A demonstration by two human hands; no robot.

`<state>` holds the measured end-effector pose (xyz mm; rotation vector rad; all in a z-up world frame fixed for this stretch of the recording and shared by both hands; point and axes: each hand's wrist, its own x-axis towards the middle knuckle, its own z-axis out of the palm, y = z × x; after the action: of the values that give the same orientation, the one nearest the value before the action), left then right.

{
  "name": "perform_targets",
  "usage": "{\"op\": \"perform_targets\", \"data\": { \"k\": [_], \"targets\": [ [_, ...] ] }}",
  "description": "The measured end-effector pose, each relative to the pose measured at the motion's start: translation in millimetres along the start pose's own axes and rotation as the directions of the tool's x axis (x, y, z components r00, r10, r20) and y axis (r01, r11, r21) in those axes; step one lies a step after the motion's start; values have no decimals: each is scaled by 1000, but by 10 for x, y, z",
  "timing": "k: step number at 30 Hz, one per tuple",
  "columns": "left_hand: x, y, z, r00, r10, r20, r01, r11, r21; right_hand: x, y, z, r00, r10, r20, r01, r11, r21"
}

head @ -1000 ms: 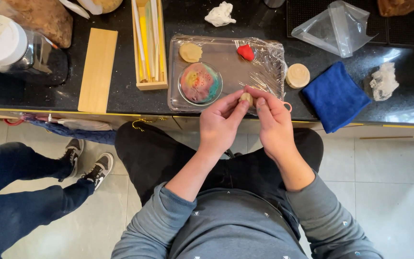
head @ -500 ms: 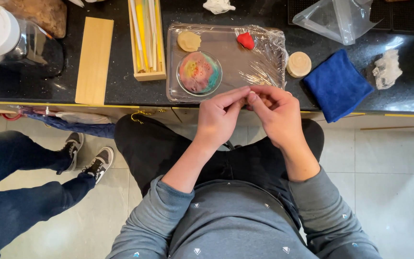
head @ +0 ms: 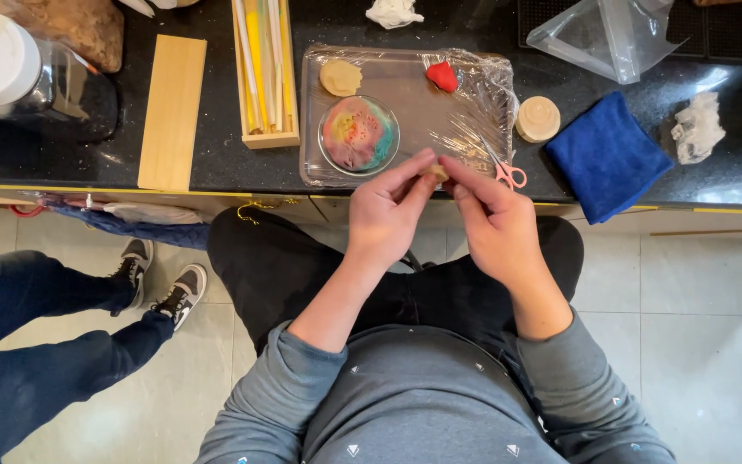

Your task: A person uses small scissors to create a textured pattern on a red ball of dough and then rolls a small piece of beige dough into a sphere at a decorating station.

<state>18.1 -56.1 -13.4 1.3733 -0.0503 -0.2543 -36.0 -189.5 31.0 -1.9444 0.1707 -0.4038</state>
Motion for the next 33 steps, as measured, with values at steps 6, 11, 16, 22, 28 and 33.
{"op": "perform_targets", "data": {
  "k": [6,11,16,22,28,33],
  "targets": [
    [4,16,-9,997,-35,62,35,999,-9,17,74,-27,982,188,1,-178,933,312],
    [-95,-8,68,982,22,187,-1,994,-112,16,161,-40,983,180,-45,-160,944,288],
    [-175,7,111,972,5,235,26,992,-127,38,164,-18,957,-265,-122,222,933,-284],
    [-28,-24,65,995,-60,76,78,963,-259,-15,-1,5,991,-112,-79,99,984,-151],
    [26,-15,31,994,-90,59,92,995,-29,-71,-211,-48,990,74,118,-91,985,148],
    [-17,42,78,1000,13,12,-13,999,45,-68,-128,-89,988,77,135,-92,990,107]
  ]
}}
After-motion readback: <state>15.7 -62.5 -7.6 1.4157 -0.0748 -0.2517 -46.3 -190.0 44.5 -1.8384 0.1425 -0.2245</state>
